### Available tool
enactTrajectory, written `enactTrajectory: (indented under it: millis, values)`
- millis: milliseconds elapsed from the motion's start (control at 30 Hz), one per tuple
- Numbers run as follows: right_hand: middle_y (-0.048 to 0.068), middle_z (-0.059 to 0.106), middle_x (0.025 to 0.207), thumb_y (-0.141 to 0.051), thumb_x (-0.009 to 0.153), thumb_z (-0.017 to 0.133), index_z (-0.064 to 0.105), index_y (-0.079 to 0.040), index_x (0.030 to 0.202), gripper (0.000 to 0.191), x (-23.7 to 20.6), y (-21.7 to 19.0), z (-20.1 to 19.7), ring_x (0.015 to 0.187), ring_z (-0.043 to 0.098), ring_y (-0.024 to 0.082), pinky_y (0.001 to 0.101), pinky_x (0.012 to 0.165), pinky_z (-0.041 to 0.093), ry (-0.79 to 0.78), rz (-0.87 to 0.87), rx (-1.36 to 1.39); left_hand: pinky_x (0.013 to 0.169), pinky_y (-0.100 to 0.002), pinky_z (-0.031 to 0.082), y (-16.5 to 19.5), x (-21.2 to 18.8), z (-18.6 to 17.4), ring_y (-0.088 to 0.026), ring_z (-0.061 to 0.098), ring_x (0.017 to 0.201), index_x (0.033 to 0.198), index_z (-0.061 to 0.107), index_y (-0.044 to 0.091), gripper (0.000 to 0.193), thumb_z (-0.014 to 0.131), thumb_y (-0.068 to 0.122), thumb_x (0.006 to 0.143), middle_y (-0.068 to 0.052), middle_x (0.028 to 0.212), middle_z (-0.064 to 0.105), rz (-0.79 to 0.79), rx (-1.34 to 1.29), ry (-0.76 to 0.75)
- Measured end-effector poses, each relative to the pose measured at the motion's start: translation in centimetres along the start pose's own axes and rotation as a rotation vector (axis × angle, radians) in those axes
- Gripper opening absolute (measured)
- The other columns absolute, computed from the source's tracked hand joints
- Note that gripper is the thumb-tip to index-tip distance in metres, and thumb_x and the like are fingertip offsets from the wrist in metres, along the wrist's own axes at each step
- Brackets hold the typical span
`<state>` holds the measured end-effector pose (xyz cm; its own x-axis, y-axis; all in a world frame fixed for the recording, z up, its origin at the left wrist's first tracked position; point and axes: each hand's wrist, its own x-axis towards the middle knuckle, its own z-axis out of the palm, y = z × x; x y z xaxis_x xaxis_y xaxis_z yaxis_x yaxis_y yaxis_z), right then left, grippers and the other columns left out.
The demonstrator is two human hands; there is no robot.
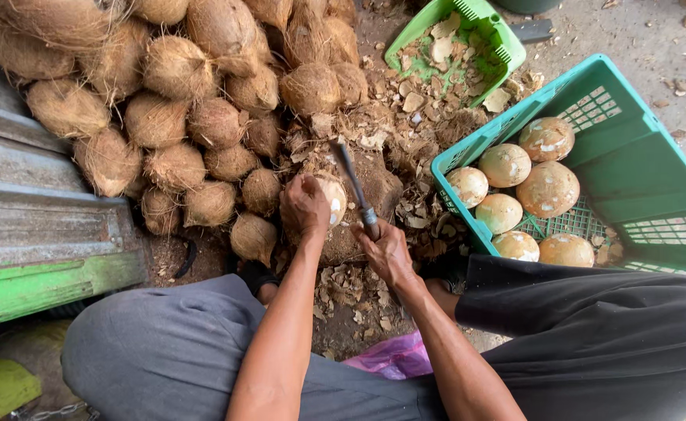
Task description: The person sits on the ground and husks coconuts, chopping off the fibrous outer husk with a machete against a wooden block. Peeled coconuts are placed into a green plastic basket, and husk pieces are tossed aside onto a pile.
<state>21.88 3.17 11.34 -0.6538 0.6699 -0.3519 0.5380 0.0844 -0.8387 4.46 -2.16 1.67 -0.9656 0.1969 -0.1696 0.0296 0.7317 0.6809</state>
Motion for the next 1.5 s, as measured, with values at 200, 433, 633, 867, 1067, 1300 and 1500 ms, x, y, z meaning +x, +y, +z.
enactTrajectory:
  millis: [200, 433, 633, 867, 1067, 1300, 1500]
  values:
    - [-0.001, 0.045, 0.056, -0.034, 0.098, 0.057, 0.062, -0.01, 0.091, 0.026, 0.1, 1.5, 1.1, 0.048, 0.042, 0.014, 0.0371, 0.045, 0.034, 0.018, 0.014, 0.163, 0.069, -0.037, 0.049, 0.5, 0.1, -0.3, -0.021, 0.064, 0.084, 0.089, 0.07, 0.016, 0.026, 0.053, 0.033, 0.098, -0.003, 0.095, 0.073, 0.166, 0.071, 0.117]
    - [-0.003, 0.046, 0.056, -0.046, 0.102, 0.053, 0.06, -0.013, 0.084, 0.038, 0.4, 1.1, 0.5, 0.044, 0.04, 0.012, 0.0353, 0.041, 0.037, -0.093, 0.166, -0.022, 0.067, -0.037, 0.05, 1.5, -0.3, -1.8, -0.022, 0.064, 0.085, 0.086, 0.072, 0.016, 0.029, 0.05, 0.031, 0.098, -0.004, 0.093, 0.074, 0.079, 0.129, 0.066]
    - [-0.001, 0.044, 0.056, -0.039, 0.097, 0.064, 0.05, -0.012, 0.075, 0.038, 0.4, 3.0, 2.3, 0.045, 0.038, 0.015, 0.0364, 0.04, 0.03, 0.048, 0.026, 0.434, 0.068, -0.04, 0.051, 1.6, -0.5, -1.7, -0.024, 0.064, 0.085, 0.088, 0.07, 0.015, 0.028, 0.05, 0.031, 0.1, -0.005, 0.095, 0.073, 0.085, 0.153, 0.04]
    - [0.006, 0.058, 0.064, -0.044, 0.098, 0.066, 0.054, -0.008, 0.08, 0.041, 2.2, 6.0, 3.1, 0.054, 0.052, 0.018, 0.0393, 0.049, 0.045, -0.123, 0.099, -0.084, 0.072, -0.042, 0.051, 0.9, -0.5, -1.3, -0.024, 0.065, 0.09, 0.089, 0.072, 0.016, 0.019, 0.058, 0.028, 0.094, -0.005, 0.1, 0.074, 0.067, 0.09, 0.048]
    - [0.007, 0.059, 0.063, -0.044, 0.096, 0.066, 0.052, -0.01, 0.083, 0.039, 1.7, 3.0, 2.0, 0.053, 0.055, 0.019, 0.0413, 0.05, 0.048, -0.107, 0.112, -0.101, 0.073, -0.039, 0.052, 0.9, -0.1, -1.3, -0.024, 0.065, 0.089, 0.094, 0.072, 0.016, 0.021, 0.058, 0.031, 0.094, -0.005, 0.101, 0.074, 0.073, 0.065, 0.077]
    - [0.001, 0.053, 0.062, -0.04, 0.097, 0.065, 0.049, -0.012, 0.072, 0.041, -0.3, -2.0, -1.7, 0.049, 0.047, 0.013, 0.0383, 0.046, 0.044, -0.197, 0.183, -0.077, 0.07, -0.036, 0.046, 0.5, 0.5, -1.5, -0.021, 0.059, 0.08, 0.078, 0.063, 0.016, 0.025, 0.057, 0.032, 0.096, -0.006, 0.085, 0.069, 0.075, 0.089, -0.026]
    - [-0.001, 0.046, 0.058, -0.045, 0.098, 0.067, 0.043, -0.014, 0.069, 0.049, -0.8, -3.1, -2.3, 0.05, 0.041, 0.012, 0.0358, 0.047, 0.034, 0.039, 0.031, 0.089, 0.06, -0.034, 0.039, 0.8, 2.4, -0.9, -0.015, 0.045, 0.058, 0.068, 0.049, 0.017, 0.042, 0.053, 0.042, 0.101, 0.0, 0.069, 0.055, -0.119, -0.094, -0.061]
